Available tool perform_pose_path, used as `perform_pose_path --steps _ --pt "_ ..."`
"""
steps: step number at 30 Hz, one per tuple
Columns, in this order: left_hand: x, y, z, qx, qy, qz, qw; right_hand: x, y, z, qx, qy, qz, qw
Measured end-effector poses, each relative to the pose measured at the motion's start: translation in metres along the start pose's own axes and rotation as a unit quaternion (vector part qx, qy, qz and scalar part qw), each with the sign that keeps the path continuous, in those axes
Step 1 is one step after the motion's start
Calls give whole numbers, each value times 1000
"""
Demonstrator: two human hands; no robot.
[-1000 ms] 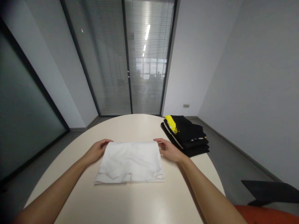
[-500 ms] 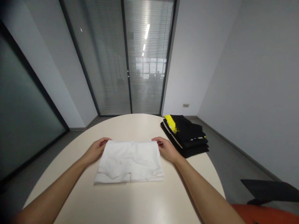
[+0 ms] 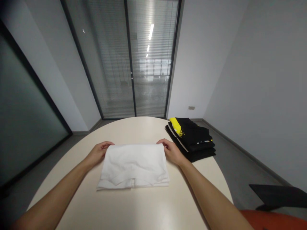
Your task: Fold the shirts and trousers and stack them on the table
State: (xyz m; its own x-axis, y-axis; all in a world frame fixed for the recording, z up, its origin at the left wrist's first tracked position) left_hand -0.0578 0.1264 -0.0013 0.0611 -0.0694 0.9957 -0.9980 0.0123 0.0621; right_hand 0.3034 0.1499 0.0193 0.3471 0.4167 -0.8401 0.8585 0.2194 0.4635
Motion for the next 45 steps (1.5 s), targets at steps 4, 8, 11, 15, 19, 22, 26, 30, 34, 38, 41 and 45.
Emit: perform_pose_path --steps 4,8,11,15,19,22,26,30,34,38,41,45 --pt "-2 -1 2 8 17 18 1000 3 3 -3 12 20 -19 1000" --pt "1 -4 4 12 25 26 999 7 0 -5 2 14 -37 999" --pt "2 -5 4 35 28 27 999 12 -1 -6 22 -6 -18 1000" --pt "4 -5 3 56 8 -14 998 9 1 -5 37 5 66 997" --pt "11 -6 3 37 -38 -60 997 -15 4 1 23 105 205 973" --pt "13 -4 4 34 -29 -81 996 -20 5 4 -9 134 262 956" --pt "15 -2 5 56 -12 -101 993 -11 6 5 -47 135 275 951" --pt "16 -5 5 52 -18 -105 993 -21 10 8 -32 157 304 939" --pt "12 -5 4 51 -16 -101 993 -71 0 21 -29 191 322 927" --pt "11 -4 3 52 -24 -101 993 -114 -45 45 -186 217 292 913" --pt "11 -4 3 53 -27 -103 993 -116 -65 54 -244 183 310 901" --pt "10 -3 3 51 -29 -100 993 -106 -66 53 -257 152 313 901"
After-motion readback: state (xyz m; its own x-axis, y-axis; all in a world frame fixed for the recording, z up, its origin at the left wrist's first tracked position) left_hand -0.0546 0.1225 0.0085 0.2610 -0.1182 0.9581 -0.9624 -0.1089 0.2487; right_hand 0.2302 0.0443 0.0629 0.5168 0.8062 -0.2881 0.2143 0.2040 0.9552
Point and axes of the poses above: each hand's wrist, its own z-axis away from the middle knuckle, its own y-axis out of the back of the hand, x = y × z, the point moved 8 cm from there along -z, towards the middle knuckle, and after that the axes turned 6 degrees about z, right-handed, at the moved point
